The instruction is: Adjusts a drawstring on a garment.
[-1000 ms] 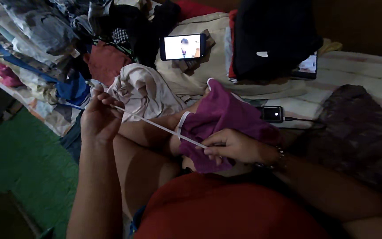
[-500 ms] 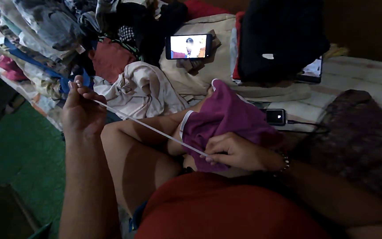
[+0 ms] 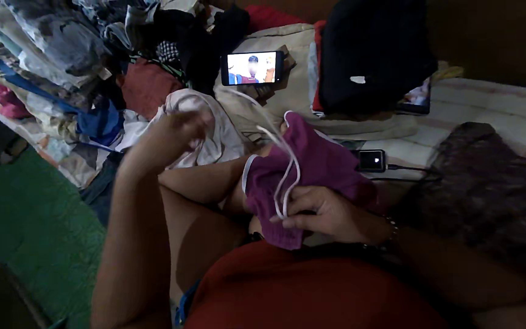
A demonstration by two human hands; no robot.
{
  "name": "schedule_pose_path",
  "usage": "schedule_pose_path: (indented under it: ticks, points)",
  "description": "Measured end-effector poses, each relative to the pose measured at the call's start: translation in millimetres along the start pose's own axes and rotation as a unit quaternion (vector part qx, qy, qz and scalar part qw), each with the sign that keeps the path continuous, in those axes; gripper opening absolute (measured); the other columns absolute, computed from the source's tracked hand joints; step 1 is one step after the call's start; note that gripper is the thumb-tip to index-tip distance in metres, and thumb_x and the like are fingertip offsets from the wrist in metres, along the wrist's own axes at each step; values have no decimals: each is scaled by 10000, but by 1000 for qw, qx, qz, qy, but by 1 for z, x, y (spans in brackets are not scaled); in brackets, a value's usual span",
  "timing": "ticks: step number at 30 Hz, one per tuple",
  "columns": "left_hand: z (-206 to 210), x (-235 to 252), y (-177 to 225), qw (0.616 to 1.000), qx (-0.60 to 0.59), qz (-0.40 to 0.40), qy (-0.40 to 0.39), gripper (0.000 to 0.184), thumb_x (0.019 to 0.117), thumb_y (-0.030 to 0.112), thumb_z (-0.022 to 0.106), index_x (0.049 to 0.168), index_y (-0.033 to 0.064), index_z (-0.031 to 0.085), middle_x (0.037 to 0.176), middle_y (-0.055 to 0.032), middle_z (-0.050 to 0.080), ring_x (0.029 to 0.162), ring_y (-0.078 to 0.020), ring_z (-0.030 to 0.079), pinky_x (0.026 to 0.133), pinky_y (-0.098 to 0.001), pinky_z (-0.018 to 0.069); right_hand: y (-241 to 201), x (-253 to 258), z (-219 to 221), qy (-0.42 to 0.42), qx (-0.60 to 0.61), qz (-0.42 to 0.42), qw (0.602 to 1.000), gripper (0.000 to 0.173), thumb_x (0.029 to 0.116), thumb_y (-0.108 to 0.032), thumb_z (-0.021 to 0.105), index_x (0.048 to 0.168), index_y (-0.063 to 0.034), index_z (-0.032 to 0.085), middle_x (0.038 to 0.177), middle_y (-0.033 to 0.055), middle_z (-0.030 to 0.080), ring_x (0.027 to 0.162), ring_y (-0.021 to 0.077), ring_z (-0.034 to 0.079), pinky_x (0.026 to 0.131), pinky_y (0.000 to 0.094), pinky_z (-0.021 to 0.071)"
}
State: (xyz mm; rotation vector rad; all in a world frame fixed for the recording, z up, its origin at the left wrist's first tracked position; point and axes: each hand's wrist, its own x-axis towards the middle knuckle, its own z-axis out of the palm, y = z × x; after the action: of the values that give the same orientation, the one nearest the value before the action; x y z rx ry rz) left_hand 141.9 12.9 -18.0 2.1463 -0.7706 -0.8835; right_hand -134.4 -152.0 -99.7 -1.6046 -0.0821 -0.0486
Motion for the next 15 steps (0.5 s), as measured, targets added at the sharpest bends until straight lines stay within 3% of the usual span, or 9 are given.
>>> schedule_pose_path:
  ticks: [1,2,4,6,7,10,13,15]
  points:
    - [11,-2,-3,993,104,-1,-64,371,1072,297,522,1161,-27,682,985,-190,706,871,-323,691,789,-555,562,0,0,-1,14,10,0,1000,195,970,-179,678,960,-12,778,1006,-18,698,990,-70,587,875,93,480]
    - [25,-7,-6,980,158,15,-122,354,1063,307,552,1081,-7,715,897,-167,719,782,-299,700,731,-535,579,0,1,-3,31,19,3,999,183,968,-161,678,984,-9,777,1020,-18,693,995,-62,594,881,101,493]
    - [56,-24,-15,966,131,107,-196,329,1042,344,567,1009,63,734,835,-34,707,725,-122,672,698,-359,584,0,1,-4,69,30,13,997,165,963,-135,676,1022,-16,775,1070,-20,703,1022,-49,616,893,120,521]
    - [93,-43,-19,958,33,213,-188,324,1022,363,598,1031,71,739,927,6,697,820,-22,632,771,-230,543,1,3,-4,110,32,11,993,149,958,-126,685,1010,-21,777,1084,-13,698,1026,-32,626,897,137,536]
    - [109,-49,-18,955,-5,239,-174,344,1012,357,617,1073,35,719,974,-32,675,868,-37,616,802,-220,527,1,3,-3,132,27,5,991,130,947,-128,701,977,-31,782,1087,-12,699,1029,-33,628,900,137,539]
    - [144,-58,-11,963,-89,229,-114,373,986,317,670,1192,7,678,1102,-71,635,989,-43,611,886,-209,526,5,1,1,183,-5,-27,983,102,922,-139,736,945,-66,803,1013,-28,658,990,-31,591,873,120,509]
    - [163,-56,-8,957,-176,220,-64,298,956,247,720,1107,-7,681,1103,-52,609,999,-27,598,885,-185,528,4,1,-3,211,-4,-34,977,92,922,-146,737,958,-94,803,950,-71,664,920,-40,601,826,120,519]
    - [167,-54,-7,957,-179,225,-45,254,951,244,720,1070,22,694,1103,-35,614,1054,-48,576,947,-229,493,4,1,-4,215,23,-32,976,91,924,-144,736,959,-88,799,946,-73,664,899,-32,610,806,127,532]
